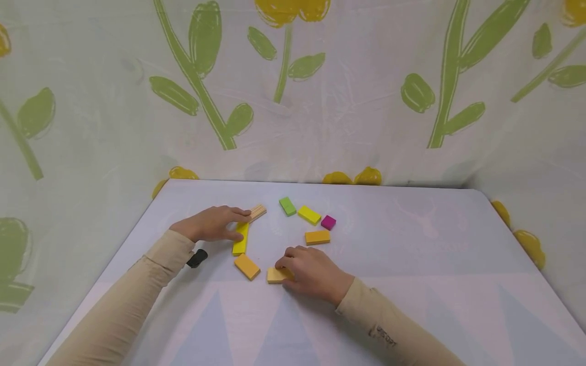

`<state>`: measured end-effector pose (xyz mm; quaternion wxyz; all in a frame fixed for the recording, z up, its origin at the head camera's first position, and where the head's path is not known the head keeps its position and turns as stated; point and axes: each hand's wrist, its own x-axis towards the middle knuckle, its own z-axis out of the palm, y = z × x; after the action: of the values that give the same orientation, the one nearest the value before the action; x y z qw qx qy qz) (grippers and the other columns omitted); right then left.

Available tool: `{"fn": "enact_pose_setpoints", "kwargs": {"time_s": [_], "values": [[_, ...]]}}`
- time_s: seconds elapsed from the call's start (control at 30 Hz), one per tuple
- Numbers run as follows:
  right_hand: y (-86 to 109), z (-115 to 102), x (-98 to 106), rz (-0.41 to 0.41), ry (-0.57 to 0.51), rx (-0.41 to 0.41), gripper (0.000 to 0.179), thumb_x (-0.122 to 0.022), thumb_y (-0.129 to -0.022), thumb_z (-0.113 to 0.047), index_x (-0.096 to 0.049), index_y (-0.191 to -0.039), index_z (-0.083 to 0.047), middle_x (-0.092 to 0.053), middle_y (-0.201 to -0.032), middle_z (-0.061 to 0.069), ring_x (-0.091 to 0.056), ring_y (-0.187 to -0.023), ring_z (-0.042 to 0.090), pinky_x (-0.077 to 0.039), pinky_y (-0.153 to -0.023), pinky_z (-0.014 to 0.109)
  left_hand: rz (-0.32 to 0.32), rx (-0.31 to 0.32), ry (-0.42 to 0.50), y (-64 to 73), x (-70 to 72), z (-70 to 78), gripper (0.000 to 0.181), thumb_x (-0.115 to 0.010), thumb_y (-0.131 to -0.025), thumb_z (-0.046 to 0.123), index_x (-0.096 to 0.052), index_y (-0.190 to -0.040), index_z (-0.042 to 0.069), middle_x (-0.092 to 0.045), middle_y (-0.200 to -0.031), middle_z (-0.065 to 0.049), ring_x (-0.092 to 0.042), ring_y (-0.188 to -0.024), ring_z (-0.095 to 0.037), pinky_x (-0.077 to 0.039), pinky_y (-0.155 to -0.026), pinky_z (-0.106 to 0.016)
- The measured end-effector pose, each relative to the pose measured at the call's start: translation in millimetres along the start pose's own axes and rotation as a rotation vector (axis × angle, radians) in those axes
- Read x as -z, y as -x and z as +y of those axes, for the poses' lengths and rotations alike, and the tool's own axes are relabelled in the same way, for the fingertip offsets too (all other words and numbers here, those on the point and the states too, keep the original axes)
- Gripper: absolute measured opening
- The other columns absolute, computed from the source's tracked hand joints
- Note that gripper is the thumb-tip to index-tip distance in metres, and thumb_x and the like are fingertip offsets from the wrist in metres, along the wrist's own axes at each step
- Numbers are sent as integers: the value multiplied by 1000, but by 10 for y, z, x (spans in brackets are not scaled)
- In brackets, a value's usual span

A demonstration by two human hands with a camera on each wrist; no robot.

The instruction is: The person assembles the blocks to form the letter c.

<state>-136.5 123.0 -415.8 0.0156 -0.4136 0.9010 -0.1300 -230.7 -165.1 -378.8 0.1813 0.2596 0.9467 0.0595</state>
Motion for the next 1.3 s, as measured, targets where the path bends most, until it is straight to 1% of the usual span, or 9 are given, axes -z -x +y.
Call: {"fn": "enact_pose_setpoints", "kwargs": {"time_s": [0.27, 0.43, 0.6, 0.9, 1.3], "values": [[-72, -38, -2, 6, 25, 26, 32, -82, -88, -30, -75, -116, -16, -67, -106, -3, -63, -93, 11, -57, -82, 27, -4, 3, -3, 7, 12, 6, 63, -72, -95, 37, -50, -151, 20, -40, -160, 3, -38, -145, -31, -34, -117, -53], [-104, -56, -5, 3, 17, 31, 33, -82, -88, -29, -75, -117, -16, -68, -106, -3, -63, -94, 12, -57, -83, 28, -6, 6, 2, 10, 15, 10, 63, -72, -95, 37, -50, -151, 21, -40, -160, 3, -37, -146, -31, -34, -117, -53], [-131, -65, -22, -5, 34, 32, 34, -81, -88, -31, -74, -118, -16, -68, -108, -3, -64, -95, 12, -57, -84, 28, -4, 4, -1, 9, 13, 10, 63, -72, -95, 38, -50, -151, 21, -40, -160, 3, -37, -146, -32, -34, -117, -53], [-156, -83, -31, -2, 39, 33, 33, -82, -87, -31, -74, -116, -16, -68, -106, -2, -63, -92, 12, -57, -81, 27, -5, 6, 0, 0, 4, 0, 63, -72, -95, 38, -51, -151, 21, -40, -160, 3, -38, -145, -32, -34, -116, -54], [-159, -90, -35, 1, 38, 24, 34, -82, -87, -31, -75, -116, -16, -68, -105, -3, -64, -92, 12, -57, -81, 27, -2, 13, -13, -5, 0, -4, 63, -73, -94, 39, -51, -151, 22, -40, -160, 4, -39, -145, -30, -35, -116, -53]]}}
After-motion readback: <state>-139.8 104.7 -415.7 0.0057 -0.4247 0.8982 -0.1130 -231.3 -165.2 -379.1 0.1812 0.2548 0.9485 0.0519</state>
